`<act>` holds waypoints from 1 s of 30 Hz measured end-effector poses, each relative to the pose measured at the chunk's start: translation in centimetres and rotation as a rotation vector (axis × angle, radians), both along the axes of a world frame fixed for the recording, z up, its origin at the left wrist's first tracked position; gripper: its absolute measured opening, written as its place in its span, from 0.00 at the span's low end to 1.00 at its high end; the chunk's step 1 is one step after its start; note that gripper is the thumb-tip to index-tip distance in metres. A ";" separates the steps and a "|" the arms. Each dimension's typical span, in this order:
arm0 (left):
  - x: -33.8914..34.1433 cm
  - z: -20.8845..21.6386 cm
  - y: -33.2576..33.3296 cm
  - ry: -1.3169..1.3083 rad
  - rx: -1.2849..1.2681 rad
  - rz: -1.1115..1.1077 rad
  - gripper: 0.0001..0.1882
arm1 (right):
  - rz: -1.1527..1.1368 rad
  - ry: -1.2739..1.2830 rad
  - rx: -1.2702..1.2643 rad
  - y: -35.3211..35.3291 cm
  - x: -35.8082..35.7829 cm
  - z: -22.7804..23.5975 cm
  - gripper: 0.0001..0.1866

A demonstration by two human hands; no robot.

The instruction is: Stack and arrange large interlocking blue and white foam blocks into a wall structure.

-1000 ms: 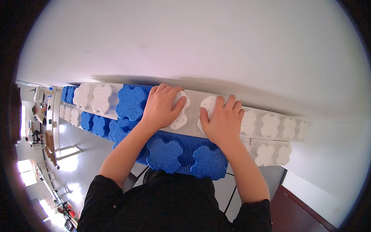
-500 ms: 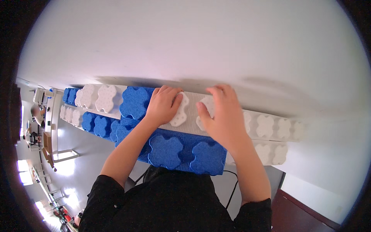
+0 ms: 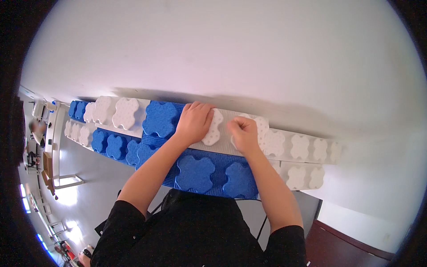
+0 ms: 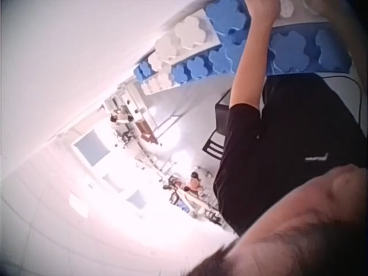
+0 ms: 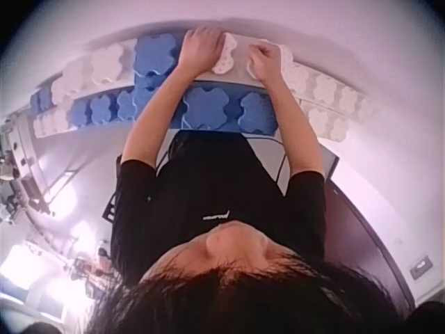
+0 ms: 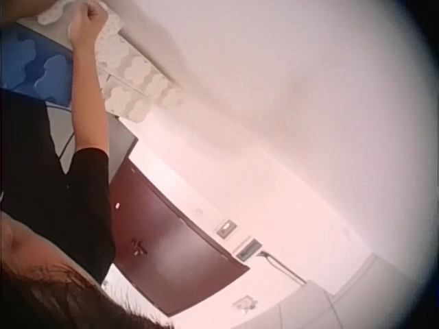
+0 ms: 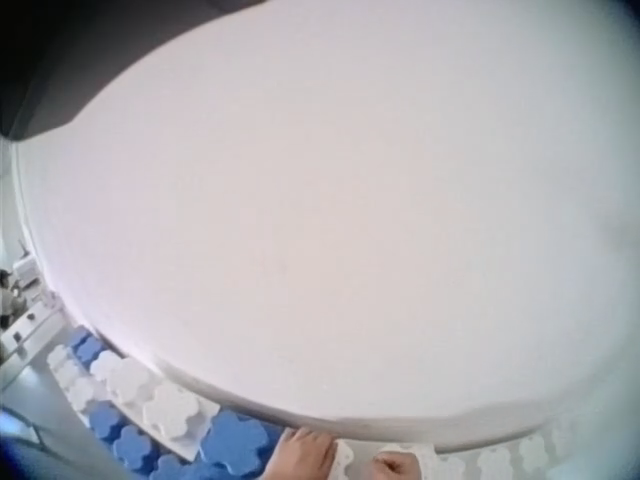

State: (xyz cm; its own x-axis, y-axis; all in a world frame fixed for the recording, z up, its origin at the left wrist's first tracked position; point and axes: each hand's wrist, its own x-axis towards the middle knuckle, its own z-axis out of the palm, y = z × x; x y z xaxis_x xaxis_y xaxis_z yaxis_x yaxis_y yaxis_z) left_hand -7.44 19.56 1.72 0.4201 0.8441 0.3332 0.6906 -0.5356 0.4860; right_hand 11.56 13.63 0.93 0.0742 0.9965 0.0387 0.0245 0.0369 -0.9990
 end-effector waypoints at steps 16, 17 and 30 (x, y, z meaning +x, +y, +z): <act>-12.4 -0.4 -2.6 0.342 -0.020 0.210 0.31 | 0.115 0.010 0.095 4.2 -13.4 -0.3 0.20; -12.6 -0.7 -2.5 0.314 0.025 0.225 0.30 | 0.161 0.008 0.069 4.4 -13.6 -0.9 0.21; -12.9 -1.5 -2.8 0.198 0.082 0.222 0.29 | -0.052 0.223 0.151 5.1 -11.5 4.1 0.18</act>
State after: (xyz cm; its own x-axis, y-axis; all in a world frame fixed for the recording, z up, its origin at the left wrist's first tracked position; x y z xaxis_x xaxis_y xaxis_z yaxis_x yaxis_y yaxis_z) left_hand -20.36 16.76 0.20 0.2924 0.8960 0.3342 0.8718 -0.3934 0.2920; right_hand 0.02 18.75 5.04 0.1489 0.9752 0.1635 -0.1898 0.1904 -0.9632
